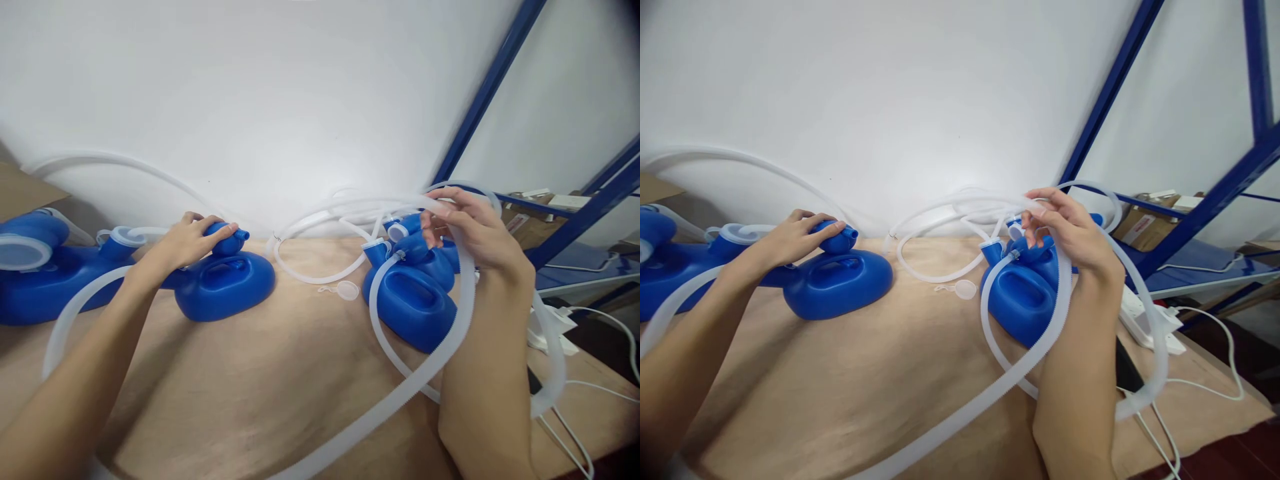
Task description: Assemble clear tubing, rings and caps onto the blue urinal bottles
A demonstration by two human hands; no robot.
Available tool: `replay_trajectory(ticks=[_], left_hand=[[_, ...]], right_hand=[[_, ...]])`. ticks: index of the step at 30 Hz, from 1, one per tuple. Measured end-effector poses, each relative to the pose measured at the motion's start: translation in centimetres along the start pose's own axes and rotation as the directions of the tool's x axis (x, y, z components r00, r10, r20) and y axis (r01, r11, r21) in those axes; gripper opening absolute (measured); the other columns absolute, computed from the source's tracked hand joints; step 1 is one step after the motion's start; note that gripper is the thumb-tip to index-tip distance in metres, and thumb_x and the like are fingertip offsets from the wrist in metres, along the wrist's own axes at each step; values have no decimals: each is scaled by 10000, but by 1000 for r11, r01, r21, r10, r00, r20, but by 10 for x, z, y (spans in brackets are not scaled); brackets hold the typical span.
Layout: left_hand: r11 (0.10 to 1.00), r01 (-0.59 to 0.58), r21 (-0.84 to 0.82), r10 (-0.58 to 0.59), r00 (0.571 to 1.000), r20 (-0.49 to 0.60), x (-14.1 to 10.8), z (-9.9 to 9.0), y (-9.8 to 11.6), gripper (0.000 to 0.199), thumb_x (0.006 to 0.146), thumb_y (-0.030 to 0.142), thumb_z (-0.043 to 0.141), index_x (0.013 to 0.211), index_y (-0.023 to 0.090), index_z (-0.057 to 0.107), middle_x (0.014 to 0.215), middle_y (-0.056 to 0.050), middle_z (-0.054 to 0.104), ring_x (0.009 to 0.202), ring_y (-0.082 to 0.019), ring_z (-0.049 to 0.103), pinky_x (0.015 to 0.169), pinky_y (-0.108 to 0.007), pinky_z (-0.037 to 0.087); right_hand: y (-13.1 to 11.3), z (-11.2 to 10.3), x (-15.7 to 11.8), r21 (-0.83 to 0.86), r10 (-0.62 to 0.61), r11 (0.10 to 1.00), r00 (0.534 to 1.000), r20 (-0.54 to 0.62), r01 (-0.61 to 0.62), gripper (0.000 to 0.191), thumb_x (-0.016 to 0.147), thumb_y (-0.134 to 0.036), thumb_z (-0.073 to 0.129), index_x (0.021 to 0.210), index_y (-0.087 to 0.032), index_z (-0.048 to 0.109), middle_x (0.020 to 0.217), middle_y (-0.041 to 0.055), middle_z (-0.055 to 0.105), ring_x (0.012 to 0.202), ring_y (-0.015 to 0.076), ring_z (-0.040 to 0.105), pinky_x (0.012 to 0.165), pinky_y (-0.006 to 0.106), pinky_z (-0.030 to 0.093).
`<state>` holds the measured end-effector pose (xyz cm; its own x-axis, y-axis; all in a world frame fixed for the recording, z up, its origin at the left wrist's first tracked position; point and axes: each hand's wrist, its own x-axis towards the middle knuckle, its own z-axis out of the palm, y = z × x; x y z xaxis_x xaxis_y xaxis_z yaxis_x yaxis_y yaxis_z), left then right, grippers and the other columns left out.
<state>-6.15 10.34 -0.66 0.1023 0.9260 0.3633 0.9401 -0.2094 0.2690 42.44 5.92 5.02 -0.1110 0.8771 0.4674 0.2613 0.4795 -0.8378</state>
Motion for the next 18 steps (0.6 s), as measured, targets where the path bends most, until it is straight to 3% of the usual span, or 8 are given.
replay_trajectory(ticks=[3, 5, 8, 11, 15, 18], left_hand=[[998, 54, 39, -54, 999, -2, 0, 3, 3, 800, 907, 820, 332, 1255, 205, 708, 1346, -161, 662, 1329, -438, 518, 1123, -587, 411], [999, 30, 44, -28, 999, -46, -1, 4, 8, 809, 911, 811, 319, 1223, 174, 708, 1416, -169, 632, 1370, -437, 489, 1157, -578, 384], [1000, -24, 9, 24, 998, -60, -2, 5, 17, 761, 942, 743, 309, 1396, 220, 624, 1486, -132, 615, 1444, -410, 441, 1196, -587, 336], [999, -18, -30, 17, 999, -41, -4, 6, 24, 755, 959, 694, 322, 1582, 287, 446, 1419, -112, 675, 1420, -400, 486, 1202, -646, 288], [998, 36, -50, -38, 999, -35, -5, 6, 31, 618, 966, 659, 316, 1344, 325, 673, 1445, -79, 662, 1470, -409, 426, 1227, -731, 150], [993, 40, -108, -43, 999, -19, -7, 4, 35, 542, 964, 650, 362, 1281, 369, 699, 1447, -47, 663, 1507, -398, 376, 1213, -791, 16]], right_hand=[[4, 2, 3, 99, -52, 993, 997, -57, 58, 299, 793, -362, 755, 1042, -269, 618, 707, -25, 662, 456, 136, 595, 480, 322, 358], [6, 6, 6, 145, -79, 985, 994, -72, 89, 334, 761, -370, 789, 1030, -270, 618, 695, -32, 666, 443, 135, 593, 466, 315, 355], [10, 12, 10, 218, -121, 966, 989, -84, 136, 375, 729, -382, 834, 1020, -266, 628, 679, -38, 673, 432, 142, 599, 442, 300, 362], [12, 15, 12, 283, -181, 941, 982, -50, 188, 415, 708, -417, 874, 1016, -271, 637, 664, -37, 682, 416, 156, 604, 418, 294, 394], [16, 15, 11, 297, -263, 921, 965, -1, 251, 451, 681, -481, 905, 987, -284, 640, 637, -39, 679, 382, 166, 597, 391, 294, 424], [15, 15, 9, 295, -267, 920, 964, -7, 257, 469, 638, -511, 917, 944, -302, 629, 619, -57, 677, 360, 166, 582, 383, 295, 407]])
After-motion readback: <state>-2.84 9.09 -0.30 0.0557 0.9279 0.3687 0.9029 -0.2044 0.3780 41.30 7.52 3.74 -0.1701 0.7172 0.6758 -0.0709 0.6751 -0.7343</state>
